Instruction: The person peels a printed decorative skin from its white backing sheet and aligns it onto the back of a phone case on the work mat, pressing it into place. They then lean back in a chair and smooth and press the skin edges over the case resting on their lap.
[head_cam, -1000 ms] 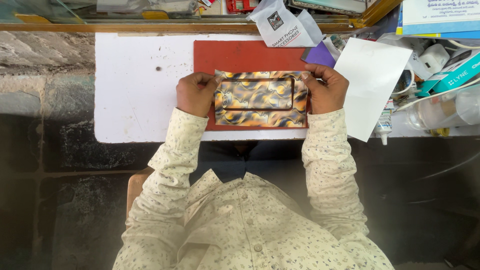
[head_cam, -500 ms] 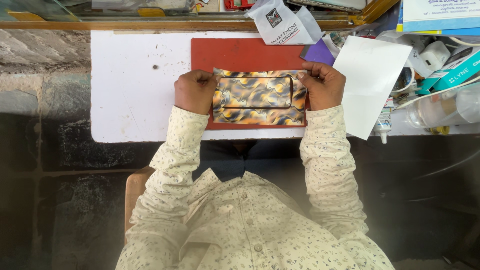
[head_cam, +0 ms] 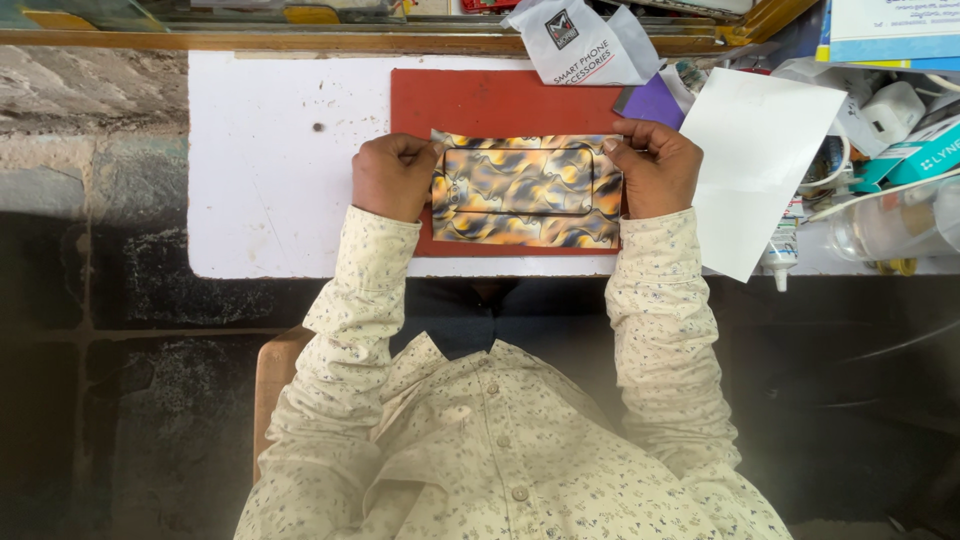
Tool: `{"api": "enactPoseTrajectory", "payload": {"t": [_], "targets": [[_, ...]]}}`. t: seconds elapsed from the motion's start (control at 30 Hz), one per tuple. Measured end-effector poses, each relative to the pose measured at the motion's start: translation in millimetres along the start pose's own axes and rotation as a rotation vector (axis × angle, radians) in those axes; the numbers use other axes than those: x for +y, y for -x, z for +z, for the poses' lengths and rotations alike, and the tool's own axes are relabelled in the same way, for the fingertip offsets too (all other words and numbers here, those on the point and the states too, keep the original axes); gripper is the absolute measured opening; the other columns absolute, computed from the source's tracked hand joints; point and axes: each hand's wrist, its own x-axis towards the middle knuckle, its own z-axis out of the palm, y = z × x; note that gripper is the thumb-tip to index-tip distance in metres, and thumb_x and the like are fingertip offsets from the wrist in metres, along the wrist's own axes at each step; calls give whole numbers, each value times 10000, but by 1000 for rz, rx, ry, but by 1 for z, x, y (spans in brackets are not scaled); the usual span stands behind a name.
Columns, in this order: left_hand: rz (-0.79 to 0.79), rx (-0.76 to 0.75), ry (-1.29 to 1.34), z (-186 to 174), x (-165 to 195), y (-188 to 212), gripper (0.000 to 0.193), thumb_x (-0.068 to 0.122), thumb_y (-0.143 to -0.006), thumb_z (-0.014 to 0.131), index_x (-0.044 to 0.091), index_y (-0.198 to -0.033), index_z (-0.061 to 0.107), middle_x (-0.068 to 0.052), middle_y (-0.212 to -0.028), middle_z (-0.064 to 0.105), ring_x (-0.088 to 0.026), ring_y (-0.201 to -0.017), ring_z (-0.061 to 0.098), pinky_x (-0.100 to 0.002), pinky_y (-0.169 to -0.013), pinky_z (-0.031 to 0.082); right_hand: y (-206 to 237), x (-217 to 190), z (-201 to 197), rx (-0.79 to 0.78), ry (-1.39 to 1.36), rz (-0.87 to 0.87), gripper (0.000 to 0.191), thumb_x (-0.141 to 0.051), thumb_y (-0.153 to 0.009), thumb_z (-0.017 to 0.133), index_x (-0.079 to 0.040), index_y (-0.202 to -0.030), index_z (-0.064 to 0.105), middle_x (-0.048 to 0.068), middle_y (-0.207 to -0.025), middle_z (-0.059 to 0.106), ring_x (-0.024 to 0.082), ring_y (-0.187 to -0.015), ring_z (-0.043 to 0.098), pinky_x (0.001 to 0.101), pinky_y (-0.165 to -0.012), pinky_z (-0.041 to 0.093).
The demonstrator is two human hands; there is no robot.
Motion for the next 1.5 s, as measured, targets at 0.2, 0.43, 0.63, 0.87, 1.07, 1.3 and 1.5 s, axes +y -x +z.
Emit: {"api": "enactPoseTrajectory", "payload": {"t": [0.2,0.43,0.63,0.87,1.07,1.3,1.5], "targets": [[46,-5,-46,0,-5,-3,192,156,-897,768,-36,-884,766,-110,-675,744,-127,-517,662,-286,-506,533,-1,2,-2,4,22,3,189,110,-874,729,60,-1056,741,58,-865,715,78,-751,645,199,-714,538],[33,6,-44,3,-8,-4,219,185,-890,784,-32,-870,758,-122,-714,756,-151,-581,709,-286,-559,562,-1,8,-5,5,24,-16,181,104,-881,747,62,-1056,742,61,-875,719,80,-766,650,200,-731,543],[50,-3,-56,3,-4,-3,227,176,-871,797,-44,-866,739,-121,-724,758,-146,-596,720,-281,-570,573,-2,10,-7,-1,37,-10,166,95,-889,745,62,-1051,741,69,-881,735,84,-762,660,205,-729,553],[50,-67,-215,5,5,2,433,305,-772,896,-31,-941,680,-133,-768,732,-216,-661,716,-345,-640,583,-1,4,-7,-69,-9,28,202,104,-890,729,74,-1089,722,86,-912,731,91,-774,675,208,-723,573],[48,-50,-340,14,10,7,544,370,-728,922,-39,-976,663,-191,-959,655,-311,-843,668,-434,-759,557,0,-5,-13,-148,-13,110,275,118,-860,723,84,-1132,698,120,-911,738,117,-773,700,218,-729,588],[35,-41,-303,27,9,12,562,342,-740,911,-50,-1034,636,-210,-1087,610,-348,-1064,600,-447,-926,514,9,-8,-7,-217,13,75,336,117,-852,742,78,-1176,658,136,-1018,750,123,-870,727,238,-791,612],[59,63,-195,34,-1,9,580,276,-743,902,-82,-1091,606,-244,-1108,602,-366,-1055,590,-454,-916,501,9,-7,0,-171,-2,39,386,141,-824,748,66,-1186,636,129,-1067,749,113,-924,736,239,-832,622]]}}
